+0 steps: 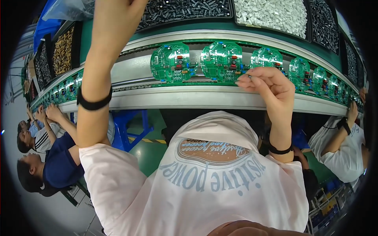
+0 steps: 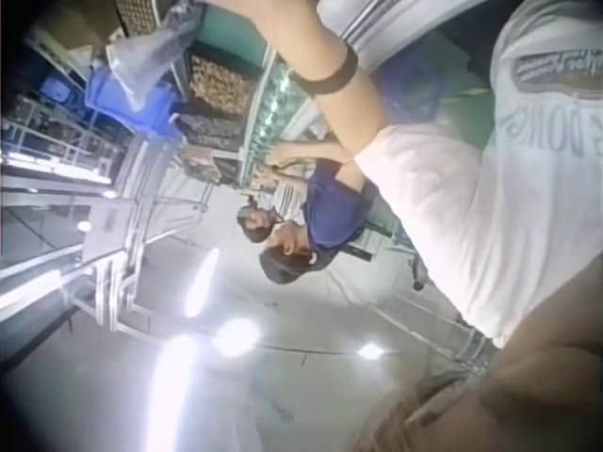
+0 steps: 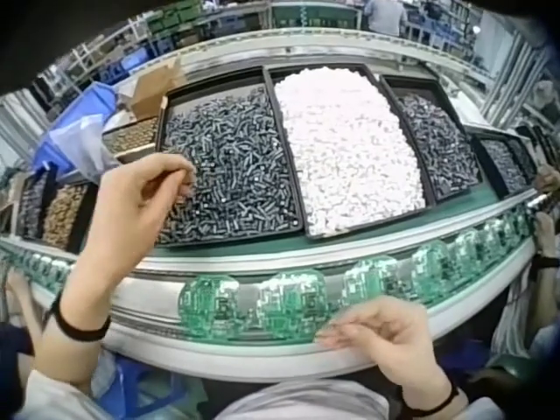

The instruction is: Assembling electronic components onto printed circuit boards at a manual assembly station.

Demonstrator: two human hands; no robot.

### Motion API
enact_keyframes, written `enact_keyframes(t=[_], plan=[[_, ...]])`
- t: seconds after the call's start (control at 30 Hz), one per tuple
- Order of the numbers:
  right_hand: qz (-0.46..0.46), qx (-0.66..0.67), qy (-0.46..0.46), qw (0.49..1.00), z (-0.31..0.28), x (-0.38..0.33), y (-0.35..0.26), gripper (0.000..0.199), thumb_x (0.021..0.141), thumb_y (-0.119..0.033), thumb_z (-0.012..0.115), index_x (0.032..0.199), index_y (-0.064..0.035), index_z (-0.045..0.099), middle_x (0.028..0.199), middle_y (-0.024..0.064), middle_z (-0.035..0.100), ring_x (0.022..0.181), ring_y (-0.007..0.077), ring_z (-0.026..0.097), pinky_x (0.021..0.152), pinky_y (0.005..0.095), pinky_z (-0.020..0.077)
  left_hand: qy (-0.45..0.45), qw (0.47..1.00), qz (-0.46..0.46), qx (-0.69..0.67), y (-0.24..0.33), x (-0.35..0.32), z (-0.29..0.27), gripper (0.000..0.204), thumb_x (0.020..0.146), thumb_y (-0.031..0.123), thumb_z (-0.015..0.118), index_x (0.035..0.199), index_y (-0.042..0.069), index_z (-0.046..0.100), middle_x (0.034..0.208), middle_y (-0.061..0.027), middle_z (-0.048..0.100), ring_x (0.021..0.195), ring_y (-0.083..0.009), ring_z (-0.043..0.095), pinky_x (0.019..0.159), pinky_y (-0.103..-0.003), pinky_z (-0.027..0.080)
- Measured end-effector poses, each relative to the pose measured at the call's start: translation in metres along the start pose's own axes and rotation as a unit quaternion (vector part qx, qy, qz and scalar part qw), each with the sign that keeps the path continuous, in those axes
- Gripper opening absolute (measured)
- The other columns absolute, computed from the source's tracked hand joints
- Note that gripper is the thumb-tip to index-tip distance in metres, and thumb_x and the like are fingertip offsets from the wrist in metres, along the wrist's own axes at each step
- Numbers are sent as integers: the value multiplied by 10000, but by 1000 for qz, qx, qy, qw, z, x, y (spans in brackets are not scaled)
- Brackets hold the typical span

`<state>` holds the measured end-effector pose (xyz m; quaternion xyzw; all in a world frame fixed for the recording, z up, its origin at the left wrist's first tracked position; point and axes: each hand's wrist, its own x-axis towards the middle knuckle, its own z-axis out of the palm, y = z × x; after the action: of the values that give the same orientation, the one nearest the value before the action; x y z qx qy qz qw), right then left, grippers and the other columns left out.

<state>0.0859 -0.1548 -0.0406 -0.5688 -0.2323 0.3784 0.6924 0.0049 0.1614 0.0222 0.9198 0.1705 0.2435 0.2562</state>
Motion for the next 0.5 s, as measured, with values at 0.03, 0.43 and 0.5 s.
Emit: enact_keyframes(t=[0.03, 0.43, 0.5], plan=[[-18, -35, 12, 999, 1, -1, -1, 168, 1002, 30, 585, 1156, 49, 650, 1056, 178, 740, 940, 252, 754, 824, 318, 607, 12, 988, -44, -146, 17, -8, -1, 157, 851, 121, 715, 969, 25, 751, 890, -173, 711, 835, -379, 690, 764, -446, 558], [-182, -427, -61, 884, 6, 14, -9, 160, 823, 57, 741, 966, -14, 728, 1038, 81, 690, 888, 215, 672, 761, 291, 527, -11, 930, -224, -291, 49, -150, -5, 162, 962, -51, 656, 1121, -71, 679, 917, -96, 713, 769, -129, 696, 697, -234, 569], [-203, -459, -75, 862, 7, 17, -3, 172, 796, 45, 762, 948, -34, 742, 1024, 63, 669, 872, 208, 644, 744, 302, 507, -11, 914, -253, -318, 48, -160, 1, 161, 962, -51, 659, 1119, -83, 673, 910, -104, 716, 757, -135, 698, 687, -236, 573]])
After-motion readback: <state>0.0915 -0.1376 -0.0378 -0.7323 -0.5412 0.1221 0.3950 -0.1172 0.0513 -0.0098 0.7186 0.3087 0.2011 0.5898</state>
